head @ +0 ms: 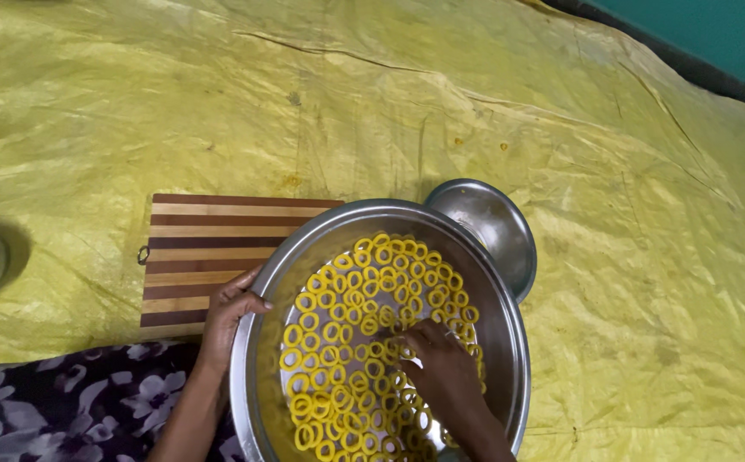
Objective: The person shapes small pieces of yellow dough into ring shapes by hand and places them into a large metal tray. The person also arranges the rings within the tray to fill available space.
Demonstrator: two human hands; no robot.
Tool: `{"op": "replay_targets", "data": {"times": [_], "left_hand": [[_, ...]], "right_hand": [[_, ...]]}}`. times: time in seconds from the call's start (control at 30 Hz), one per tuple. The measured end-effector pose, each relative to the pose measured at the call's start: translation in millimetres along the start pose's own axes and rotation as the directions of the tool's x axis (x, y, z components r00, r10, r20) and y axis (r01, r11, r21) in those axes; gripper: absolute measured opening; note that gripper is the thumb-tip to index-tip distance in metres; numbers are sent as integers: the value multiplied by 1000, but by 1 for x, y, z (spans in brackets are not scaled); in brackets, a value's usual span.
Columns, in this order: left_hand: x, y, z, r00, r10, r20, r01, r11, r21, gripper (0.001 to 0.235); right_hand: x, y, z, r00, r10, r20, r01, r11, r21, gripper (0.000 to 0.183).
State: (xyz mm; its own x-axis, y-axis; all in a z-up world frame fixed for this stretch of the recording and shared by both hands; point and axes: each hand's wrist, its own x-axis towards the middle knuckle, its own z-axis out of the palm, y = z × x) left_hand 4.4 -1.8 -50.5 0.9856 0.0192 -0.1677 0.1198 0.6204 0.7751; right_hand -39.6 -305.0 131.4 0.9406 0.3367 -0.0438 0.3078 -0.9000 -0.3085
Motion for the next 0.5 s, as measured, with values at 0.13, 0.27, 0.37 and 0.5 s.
{"op": "replay_targets", "data": {"times": [0.13, 0.27, 0.37, 0.5], "left_hand": [[-4, 10, 7, 998, -58, -31, 56, 997, -53, 71], [-4, 10, 6, 1000, -3, -11, 3, 1000, 5, 69], [-3, 8, 4, 1000, 1, -13, 0, 1000, 27, 69], [-1, 4, 0, 1000, -11, -9, 11, 1000, -1, 70]], "right_hand": [[-4, 4, 9, 999, 34, -27, -34, 999, -3, 17], [-3, 6, 9, 999, 33, -44, -32, 999, 21, 14], [-1, 4, 7, 1000, 4, -1, -4, 1000, -28, 24], [4, -2, 4, 1000, 15, -1, -15, 999, 31, 19]]}}
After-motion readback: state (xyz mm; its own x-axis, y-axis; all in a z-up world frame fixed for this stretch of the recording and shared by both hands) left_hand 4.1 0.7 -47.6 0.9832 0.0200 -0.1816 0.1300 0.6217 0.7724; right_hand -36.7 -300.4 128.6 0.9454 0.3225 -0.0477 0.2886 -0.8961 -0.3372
